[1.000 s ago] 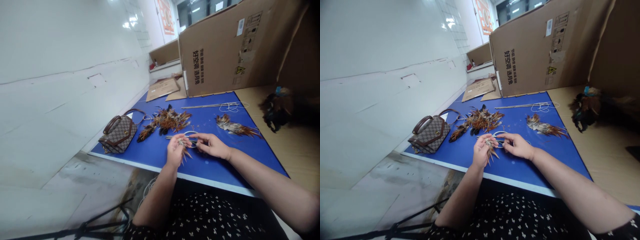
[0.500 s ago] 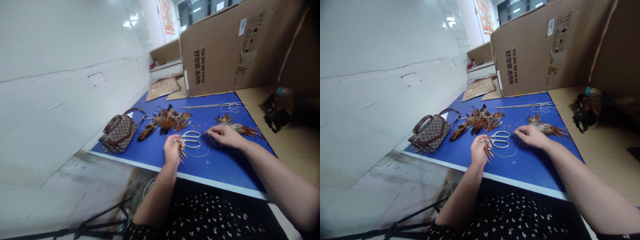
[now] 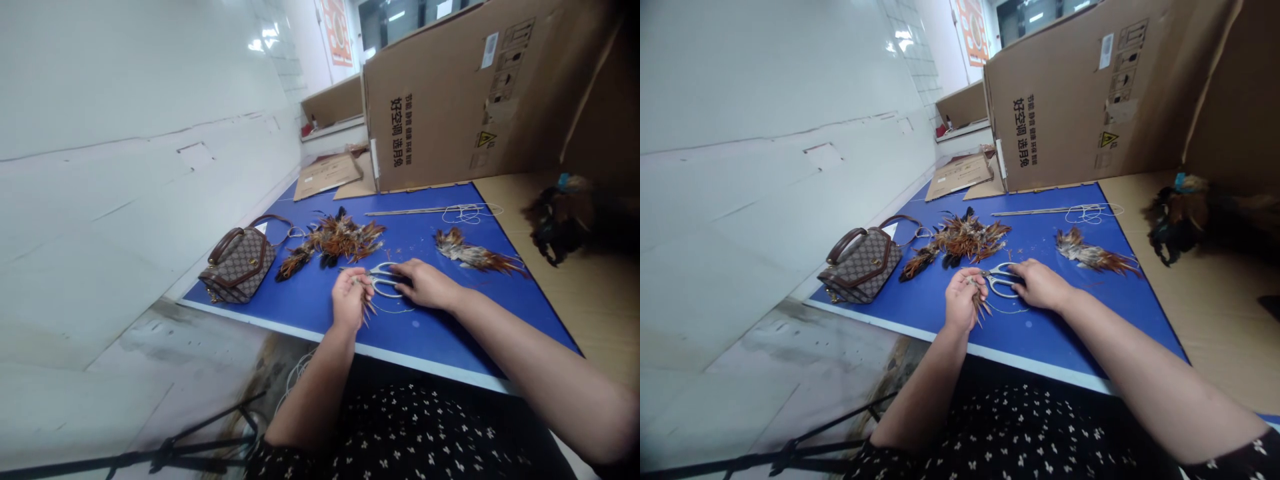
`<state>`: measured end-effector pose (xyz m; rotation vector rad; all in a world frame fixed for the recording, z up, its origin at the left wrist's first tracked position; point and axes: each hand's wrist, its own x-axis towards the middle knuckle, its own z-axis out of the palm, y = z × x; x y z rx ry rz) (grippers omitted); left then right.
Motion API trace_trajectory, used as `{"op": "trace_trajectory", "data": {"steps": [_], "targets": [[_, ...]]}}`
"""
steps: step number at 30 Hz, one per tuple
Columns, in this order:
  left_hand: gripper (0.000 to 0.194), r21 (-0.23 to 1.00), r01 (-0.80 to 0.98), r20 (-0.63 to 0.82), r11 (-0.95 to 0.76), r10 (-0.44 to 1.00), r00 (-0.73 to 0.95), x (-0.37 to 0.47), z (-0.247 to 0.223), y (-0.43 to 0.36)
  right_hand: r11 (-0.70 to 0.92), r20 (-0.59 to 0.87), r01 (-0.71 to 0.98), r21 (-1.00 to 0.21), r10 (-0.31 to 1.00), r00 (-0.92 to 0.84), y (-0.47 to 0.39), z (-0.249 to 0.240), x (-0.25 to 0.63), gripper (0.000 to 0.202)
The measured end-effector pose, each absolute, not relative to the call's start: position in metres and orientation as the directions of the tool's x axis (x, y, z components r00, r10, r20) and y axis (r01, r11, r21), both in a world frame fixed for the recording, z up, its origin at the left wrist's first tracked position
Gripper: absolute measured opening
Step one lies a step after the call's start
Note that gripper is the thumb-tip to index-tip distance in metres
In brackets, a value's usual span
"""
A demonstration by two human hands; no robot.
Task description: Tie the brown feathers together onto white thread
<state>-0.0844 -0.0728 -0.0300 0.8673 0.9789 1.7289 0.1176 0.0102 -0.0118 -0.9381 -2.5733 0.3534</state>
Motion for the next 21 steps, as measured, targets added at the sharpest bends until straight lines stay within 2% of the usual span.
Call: {"op": "trace_trajectory", "data": {"steps": [5,9,12,16,21], "targets": [[0.036,0.885,-0.397,0.134,-0.244,0.950,-0.283,-0.080,-0.026,-0.073,0.658,0.070,0.730,-0.183,0.750,-0.658,0.004,0.009,0.129,0.024],[0.037,0.869,-0.416,0.162,-0.267,0.949,-0.270,-0.080,-0.025,-0.074,0.574,-0.020,0.799,-0.181,0.810,-0.586,0.003,0.015,0.134,0.021],[0.037,0.855,-0.451,0.162,-0.257,0.958,-0.239,-0.081,-0.024,-0.075,0.502,-0.047,0.825,-0.260,0.847,-0.530,0.008,0.016,0.138,0.022],[0.039,0.820,-0.521,0.157,-0.237,0.968,-0.194,-0.083,-0.023,-0.075,0.383,-0.082,0.818,-0.428,0.885,-0.457,0.016,0.013,0.144,0.022],[0.039,0.797,-0.561,0.150,-0.222,0.974,-0.173,-0.085,-0.022,-0.074,0.218,-0.119,0.676,-0.704,0.902,-0.415,0.027,0.006,0.156,0.023]]}}
